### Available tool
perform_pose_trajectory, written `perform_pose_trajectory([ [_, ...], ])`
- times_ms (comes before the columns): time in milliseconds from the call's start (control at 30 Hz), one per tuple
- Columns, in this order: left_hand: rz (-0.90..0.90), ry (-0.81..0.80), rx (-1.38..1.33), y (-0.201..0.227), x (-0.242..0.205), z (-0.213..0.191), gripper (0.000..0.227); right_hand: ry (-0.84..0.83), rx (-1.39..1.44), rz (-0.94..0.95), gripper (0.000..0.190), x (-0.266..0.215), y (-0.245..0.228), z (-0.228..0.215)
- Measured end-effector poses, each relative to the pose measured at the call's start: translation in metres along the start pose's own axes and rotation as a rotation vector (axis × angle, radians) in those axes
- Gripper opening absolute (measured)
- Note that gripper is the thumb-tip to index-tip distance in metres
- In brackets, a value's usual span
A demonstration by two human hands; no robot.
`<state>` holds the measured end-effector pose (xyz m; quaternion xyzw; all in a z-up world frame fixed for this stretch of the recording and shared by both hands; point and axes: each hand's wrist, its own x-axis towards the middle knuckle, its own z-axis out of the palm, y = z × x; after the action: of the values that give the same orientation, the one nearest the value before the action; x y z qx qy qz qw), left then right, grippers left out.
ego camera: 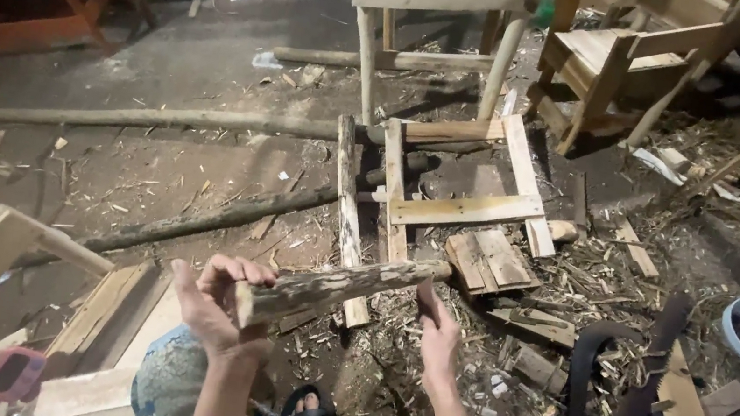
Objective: Peeling bark from a wooden branch using a drawknife in a workshop environment.
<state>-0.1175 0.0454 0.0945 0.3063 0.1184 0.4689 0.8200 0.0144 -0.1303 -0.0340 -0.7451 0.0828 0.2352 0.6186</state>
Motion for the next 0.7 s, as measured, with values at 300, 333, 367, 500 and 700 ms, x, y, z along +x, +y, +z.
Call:
perform_pose_trajectory([
  [300, 0.371, -0.383, 0.555, 0.000, 0.010, 0.029, 0.023, 0.059, 0.020, -0.207, 0.044, -0.017, -0.018, -0.007],
  [333, 0.377, -0.382, 0.557, 0.001, 0.011, 0.025, 0.023, 0.054, 0.022, -0.210, 0.044, -0.018, -0.019, -0.004],
  [367, 0.400, -0.369, 0.586, 0.001, 0.013, 0.020, 0.019, 0.009, 0.038, -0.204, 0.036, -0.019, -0.020, 0.000],
  [500, 0.657, -0.265, 0.734, -0.006, 0.009, 0.013, 0.018, -0.068, -0.066, -0.781, 0.039, 0.001, 0.000, 0.027],
  [700, 0.459, 0.170, 0.589, -0.009, -0.011, 0.016, 0.051, 0.071, -0.277, -0.580, 0.036, -0.001, 0.015, 0.045],
])
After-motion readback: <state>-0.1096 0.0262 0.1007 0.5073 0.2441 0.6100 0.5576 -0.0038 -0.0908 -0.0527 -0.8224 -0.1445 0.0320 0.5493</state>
